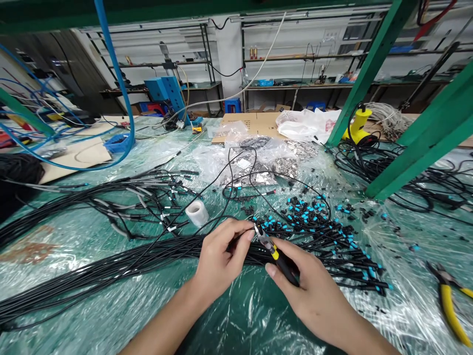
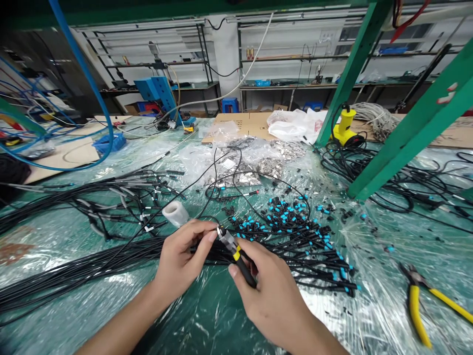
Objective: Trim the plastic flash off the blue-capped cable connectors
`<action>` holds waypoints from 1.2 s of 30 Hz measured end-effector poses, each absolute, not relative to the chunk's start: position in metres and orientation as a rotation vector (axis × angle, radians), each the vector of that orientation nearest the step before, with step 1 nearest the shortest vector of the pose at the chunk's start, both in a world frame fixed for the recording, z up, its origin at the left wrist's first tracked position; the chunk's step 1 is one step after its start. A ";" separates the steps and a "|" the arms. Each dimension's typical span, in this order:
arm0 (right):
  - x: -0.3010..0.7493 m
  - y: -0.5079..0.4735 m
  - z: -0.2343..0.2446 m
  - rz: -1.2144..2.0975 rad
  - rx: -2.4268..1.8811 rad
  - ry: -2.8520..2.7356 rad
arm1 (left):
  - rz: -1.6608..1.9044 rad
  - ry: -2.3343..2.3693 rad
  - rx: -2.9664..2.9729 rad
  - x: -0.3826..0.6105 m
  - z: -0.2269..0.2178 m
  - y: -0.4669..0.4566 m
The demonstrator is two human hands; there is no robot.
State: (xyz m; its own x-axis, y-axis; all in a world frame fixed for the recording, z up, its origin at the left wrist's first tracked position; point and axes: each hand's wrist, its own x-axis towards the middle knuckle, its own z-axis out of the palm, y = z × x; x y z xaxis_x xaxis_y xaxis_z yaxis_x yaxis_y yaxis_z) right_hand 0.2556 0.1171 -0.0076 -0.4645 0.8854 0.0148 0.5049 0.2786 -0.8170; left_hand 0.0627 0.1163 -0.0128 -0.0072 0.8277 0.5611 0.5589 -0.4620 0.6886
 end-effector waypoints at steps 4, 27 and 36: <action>0.257 0.117 -0.013 0.821 -1.258 -2.184 | 1.544 1.399 2.166 0.061 -0.012 0.115; 0.263 0.128 -0.018 0.342 -1.163 -2.320 | 1.583 1.344 2.177 0.062 -0.010 0.111; 0.266 0.129 -0.022 0.252 -1.148 -2.359 | 1.576 1.330 2.144 0.063 -0.011 0.113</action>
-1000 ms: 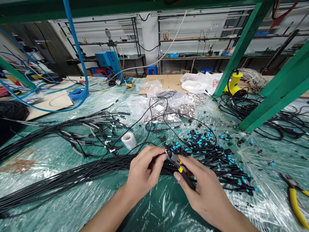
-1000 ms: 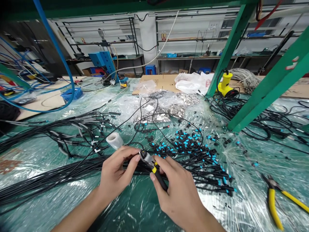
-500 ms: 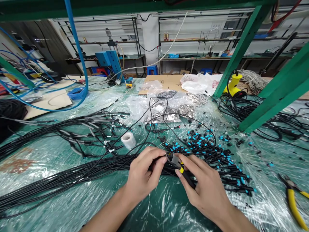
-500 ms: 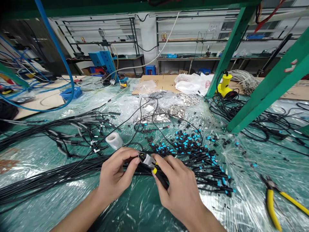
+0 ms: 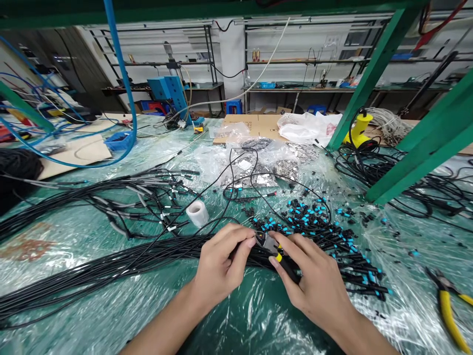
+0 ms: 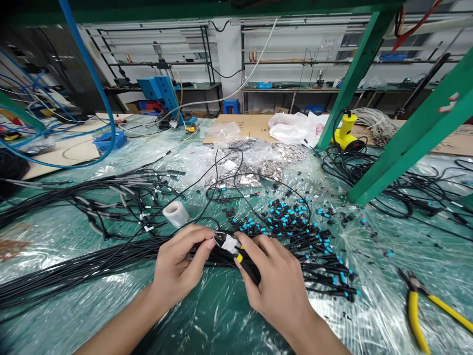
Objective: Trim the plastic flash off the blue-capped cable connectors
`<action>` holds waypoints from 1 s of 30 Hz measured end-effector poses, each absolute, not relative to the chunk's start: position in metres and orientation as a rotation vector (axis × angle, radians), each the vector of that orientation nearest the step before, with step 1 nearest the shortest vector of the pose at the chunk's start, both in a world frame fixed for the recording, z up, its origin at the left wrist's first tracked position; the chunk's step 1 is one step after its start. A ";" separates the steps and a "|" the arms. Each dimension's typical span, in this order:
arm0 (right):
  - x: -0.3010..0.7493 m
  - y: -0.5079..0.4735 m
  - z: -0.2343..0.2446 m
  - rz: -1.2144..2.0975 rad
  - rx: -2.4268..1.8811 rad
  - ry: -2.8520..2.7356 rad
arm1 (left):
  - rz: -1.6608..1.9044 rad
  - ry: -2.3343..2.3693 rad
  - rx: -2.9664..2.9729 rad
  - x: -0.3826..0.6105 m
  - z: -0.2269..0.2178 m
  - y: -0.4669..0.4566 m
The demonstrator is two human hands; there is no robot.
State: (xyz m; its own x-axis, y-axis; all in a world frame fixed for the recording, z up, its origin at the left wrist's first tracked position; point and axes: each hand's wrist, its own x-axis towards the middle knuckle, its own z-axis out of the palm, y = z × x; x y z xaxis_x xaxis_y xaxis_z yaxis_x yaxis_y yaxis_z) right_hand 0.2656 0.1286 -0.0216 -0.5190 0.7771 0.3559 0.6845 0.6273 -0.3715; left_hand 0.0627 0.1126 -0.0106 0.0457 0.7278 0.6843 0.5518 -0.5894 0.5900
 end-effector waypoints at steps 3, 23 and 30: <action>0.265 0.127 -0.021 0.290 -1.175 -2.373 | 1.567 1.337 2.141 0.062 -0.011 0.112; 0.268 0.132 -0.024 0.249 -1.154 -2.379 | 1.469 1.330 2.072 0.062 -0.011 0.112; 0.270 0.138 -0.025 0.153 -1.137 -2.391 | 1.362 1.331 2.056 0.060 -0.011 0.113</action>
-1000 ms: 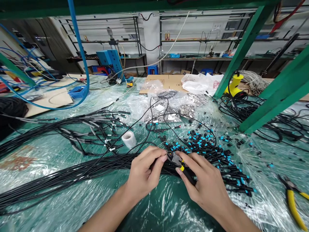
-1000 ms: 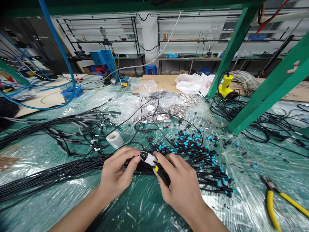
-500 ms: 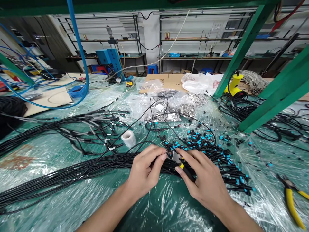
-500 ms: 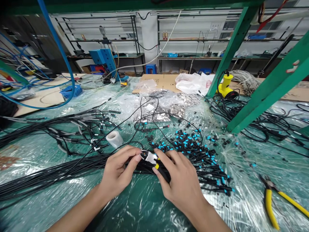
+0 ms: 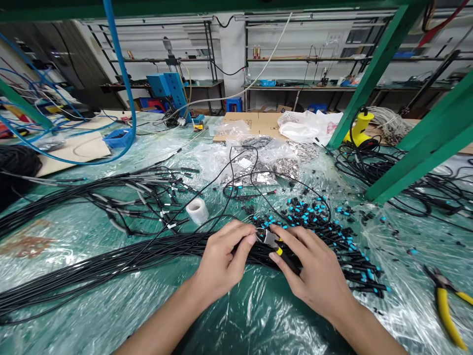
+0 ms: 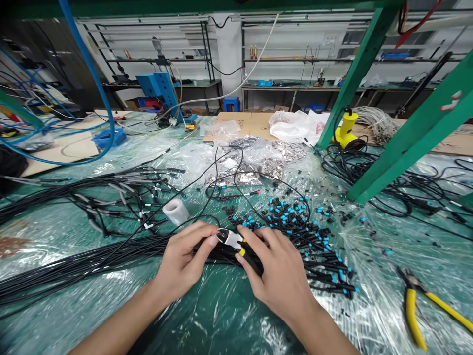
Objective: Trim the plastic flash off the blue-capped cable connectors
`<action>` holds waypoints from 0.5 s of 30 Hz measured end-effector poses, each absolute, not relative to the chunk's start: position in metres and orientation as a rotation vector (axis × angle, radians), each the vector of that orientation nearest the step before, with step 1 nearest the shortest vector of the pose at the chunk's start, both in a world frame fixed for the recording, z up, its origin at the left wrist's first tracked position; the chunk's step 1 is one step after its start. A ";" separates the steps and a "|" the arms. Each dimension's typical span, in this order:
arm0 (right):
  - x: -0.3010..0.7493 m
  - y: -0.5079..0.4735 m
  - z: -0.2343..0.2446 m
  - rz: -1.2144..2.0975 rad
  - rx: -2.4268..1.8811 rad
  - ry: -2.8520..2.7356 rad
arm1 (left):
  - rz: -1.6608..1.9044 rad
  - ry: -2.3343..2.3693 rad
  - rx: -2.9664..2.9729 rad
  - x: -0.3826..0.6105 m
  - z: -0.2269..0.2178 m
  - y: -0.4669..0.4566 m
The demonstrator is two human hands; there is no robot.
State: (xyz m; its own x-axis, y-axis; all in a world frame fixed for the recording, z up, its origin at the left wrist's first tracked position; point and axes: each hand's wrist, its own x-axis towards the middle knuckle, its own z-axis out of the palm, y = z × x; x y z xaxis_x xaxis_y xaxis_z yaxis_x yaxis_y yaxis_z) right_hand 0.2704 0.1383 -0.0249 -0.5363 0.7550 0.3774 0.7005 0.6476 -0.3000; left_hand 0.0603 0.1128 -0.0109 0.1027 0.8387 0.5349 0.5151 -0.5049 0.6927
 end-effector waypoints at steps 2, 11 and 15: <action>0.271 0.139 -0.025 0.137 -1.128 -2.397 | 1.342 1.339 2.038 0.060 -0.011 0.113; 0.269 0.138 -0.025 0.201 -1.163 -2.420 | 1.300 1.349 1.980 0.060 -0.012 0.114; 0.271 0.141 -0.023 0.211 -1.164 -2.437 | 1.206 1.371 1.921 0.060 -0.010 0.115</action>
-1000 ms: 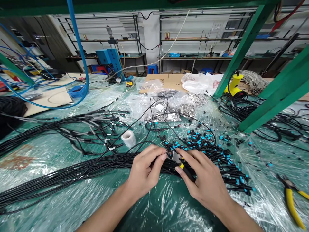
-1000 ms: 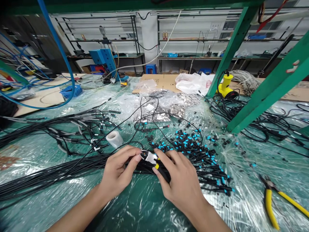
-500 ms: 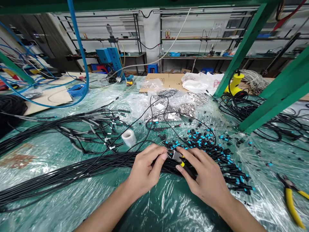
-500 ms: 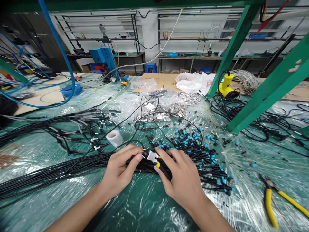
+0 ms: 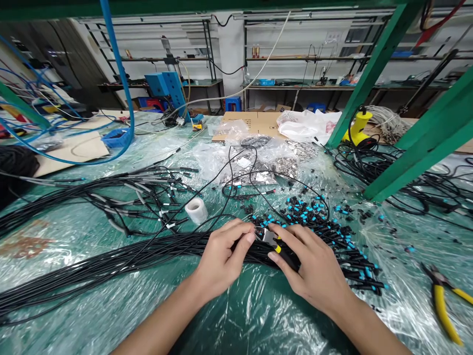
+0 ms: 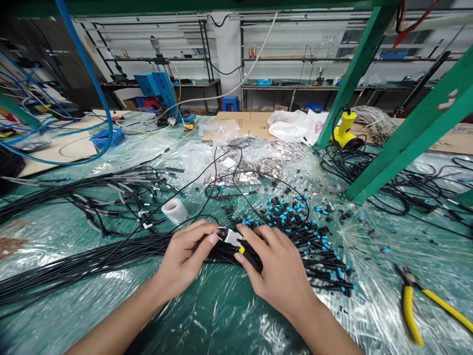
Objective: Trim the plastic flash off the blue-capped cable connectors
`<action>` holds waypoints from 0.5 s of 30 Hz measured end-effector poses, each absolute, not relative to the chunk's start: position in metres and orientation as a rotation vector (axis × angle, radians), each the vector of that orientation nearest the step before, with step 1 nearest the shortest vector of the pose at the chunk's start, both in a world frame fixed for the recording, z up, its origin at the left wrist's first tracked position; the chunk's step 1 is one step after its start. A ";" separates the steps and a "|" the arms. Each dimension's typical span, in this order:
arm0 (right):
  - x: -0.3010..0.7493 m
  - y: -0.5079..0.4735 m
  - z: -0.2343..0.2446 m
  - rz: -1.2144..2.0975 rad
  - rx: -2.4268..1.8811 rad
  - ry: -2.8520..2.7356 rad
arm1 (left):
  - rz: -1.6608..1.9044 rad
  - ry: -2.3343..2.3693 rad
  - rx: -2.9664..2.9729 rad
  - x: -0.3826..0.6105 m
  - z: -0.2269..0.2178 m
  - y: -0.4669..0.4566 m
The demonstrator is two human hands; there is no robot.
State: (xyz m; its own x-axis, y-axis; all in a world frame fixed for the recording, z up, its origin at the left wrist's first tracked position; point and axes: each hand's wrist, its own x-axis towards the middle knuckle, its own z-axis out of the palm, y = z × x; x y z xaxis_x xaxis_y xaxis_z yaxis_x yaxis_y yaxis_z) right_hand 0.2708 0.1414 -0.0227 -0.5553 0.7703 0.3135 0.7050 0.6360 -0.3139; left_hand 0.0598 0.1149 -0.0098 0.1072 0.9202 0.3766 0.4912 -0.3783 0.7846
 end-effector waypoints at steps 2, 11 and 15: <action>0.271 0.142 -0.022 0.233 -1.158 -2.442 | 1.178 1.379 1.881 0.060 -0.008 0.115; 0.267 0.134 -0.013 0.870 -1.229 -2.256 | 1.295 1.452 1.943 0.063 -0.014 0.117; 0.266 0.132 -0.004 1.464 -1.069 -2.026 | 1.296 1.517 2.037 0.064 -0.016 0.117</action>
State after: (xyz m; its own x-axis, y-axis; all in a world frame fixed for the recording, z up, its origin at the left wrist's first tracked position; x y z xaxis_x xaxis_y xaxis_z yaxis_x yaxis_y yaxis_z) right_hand 0.2659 0.1324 -0.0044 -0.6162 0.7814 -0.0990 0.3392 0.1498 -0.9287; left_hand 0.0637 0.1167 -0.0165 0.0411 0.8742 0.4838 0.6146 -0.4039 0.6776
